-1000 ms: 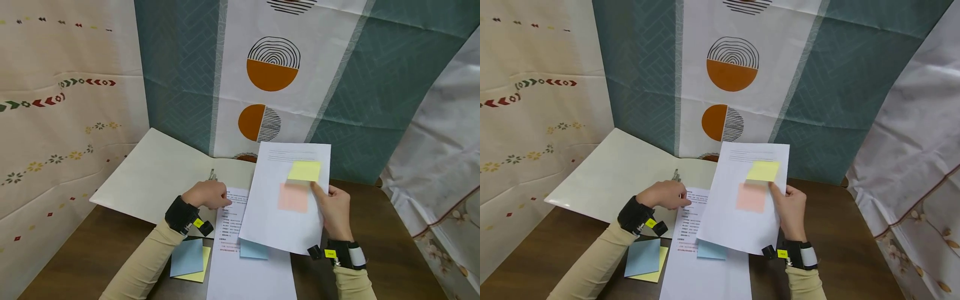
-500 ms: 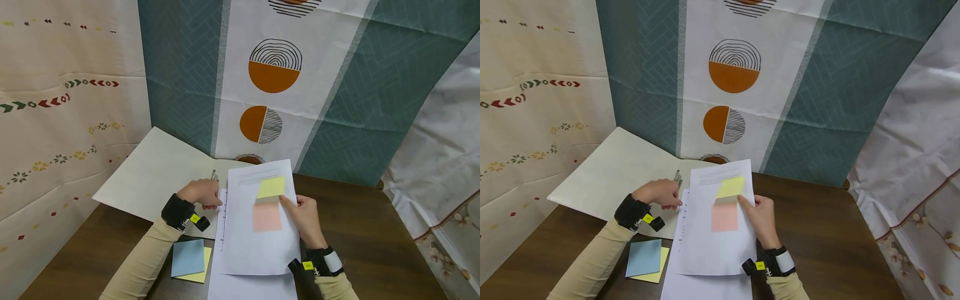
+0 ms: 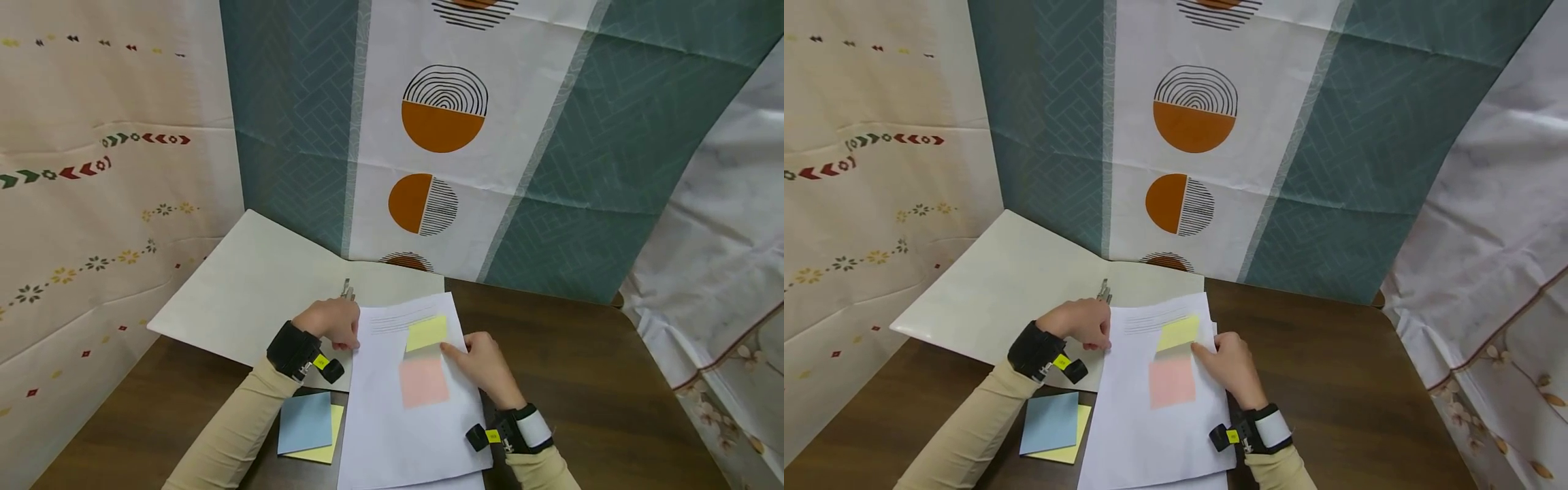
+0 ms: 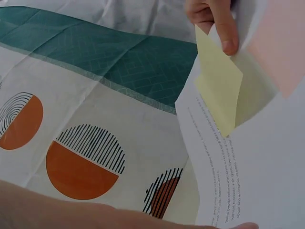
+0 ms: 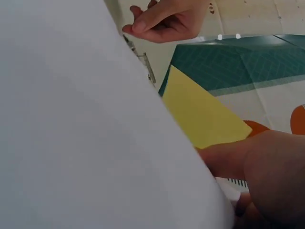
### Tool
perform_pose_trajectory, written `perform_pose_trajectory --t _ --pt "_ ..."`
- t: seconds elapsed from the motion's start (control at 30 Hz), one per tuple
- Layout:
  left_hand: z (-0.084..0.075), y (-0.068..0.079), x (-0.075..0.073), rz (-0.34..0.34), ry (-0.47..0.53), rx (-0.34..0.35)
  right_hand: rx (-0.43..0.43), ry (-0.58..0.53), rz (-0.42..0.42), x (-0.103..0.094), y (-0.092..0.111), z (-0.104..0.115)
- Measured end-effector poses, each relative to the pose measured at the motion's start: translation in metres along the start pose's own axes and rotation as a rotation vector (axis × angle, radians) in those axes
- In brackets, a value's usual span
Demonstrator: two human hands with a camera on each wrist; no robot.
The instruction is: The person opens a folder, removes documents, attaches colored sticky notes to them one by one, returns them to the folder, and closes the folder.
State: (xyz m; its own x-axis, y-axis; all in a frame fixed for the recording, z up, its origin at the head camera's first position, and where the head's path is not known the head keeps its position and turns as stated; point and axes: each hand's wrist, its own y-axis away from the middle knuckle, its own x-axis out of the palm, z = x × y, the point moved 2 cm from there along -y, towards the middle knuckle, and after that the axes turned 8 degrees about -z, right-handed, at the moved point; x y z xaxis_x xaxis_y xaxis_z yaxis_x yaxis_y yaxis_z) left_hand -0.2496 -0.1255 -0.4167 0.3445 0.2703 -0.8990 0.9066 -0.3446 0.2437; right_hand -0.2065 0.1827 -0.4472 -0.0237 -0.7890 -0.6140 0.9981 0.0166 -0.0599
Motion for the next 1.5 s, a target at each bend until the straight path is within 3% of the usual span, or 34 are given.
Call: perform_pose_trajectory --t 0.13,0.17,0.33,0.47,0.67,0.83,1.0,1.17,1.33,1.5 --pt "-0.001 0.0 0.001 -0.006 -0.007 -0.011 -0.005 0.123 0.065 -0.002 -0.001 -0.005" --pt "-0.001 0.0 0.001 -0.007 -0.008 -0.014 0.034 0.162 0.074 -0.003 0.001 0.0" --pt "-0.002 0.001 0.0 -0.006 -0.016 -0.019 0.077 0.376 0.111 -0.003 0.004 -0.004" --pt "-0.002 0.0 0.001 -0.001 -0.021 -0.014 0.075 0.46 0.131 0.0 0.004 -0.01" --pt "-0.003 0.001 0.001 -0.001 -0.022 -0.018 0.059 0.496 0.109 -0.001 0.004 -0.012" --pt "-0.003 0.003 0.001 0.005 -0.018 -0.013 0.047 0.521 0.08 -0.016 0.002 -0.007" --pt "-0.003 0.004 -0.001 0.029 -0.011 -0.013 0.045 0.448 0.032 -0.041 -0.003 -0.007" --pt "-0.001 0.001 0.002 0.077 -0.013 -0.006 0.059 0.34 0.118 -0.057 -0.005 -0.011" --pt "-0.001 -0.002 0.007 0.093 -0.018 -0.005 0.135 0.209 0.123 -0.049 -0.007 -0.015" --pt "-0.007 -0.004 0.015 0.104 -0.036 0.001 0.088 0.323 0.069 -0.025 -0.009 -0.017"
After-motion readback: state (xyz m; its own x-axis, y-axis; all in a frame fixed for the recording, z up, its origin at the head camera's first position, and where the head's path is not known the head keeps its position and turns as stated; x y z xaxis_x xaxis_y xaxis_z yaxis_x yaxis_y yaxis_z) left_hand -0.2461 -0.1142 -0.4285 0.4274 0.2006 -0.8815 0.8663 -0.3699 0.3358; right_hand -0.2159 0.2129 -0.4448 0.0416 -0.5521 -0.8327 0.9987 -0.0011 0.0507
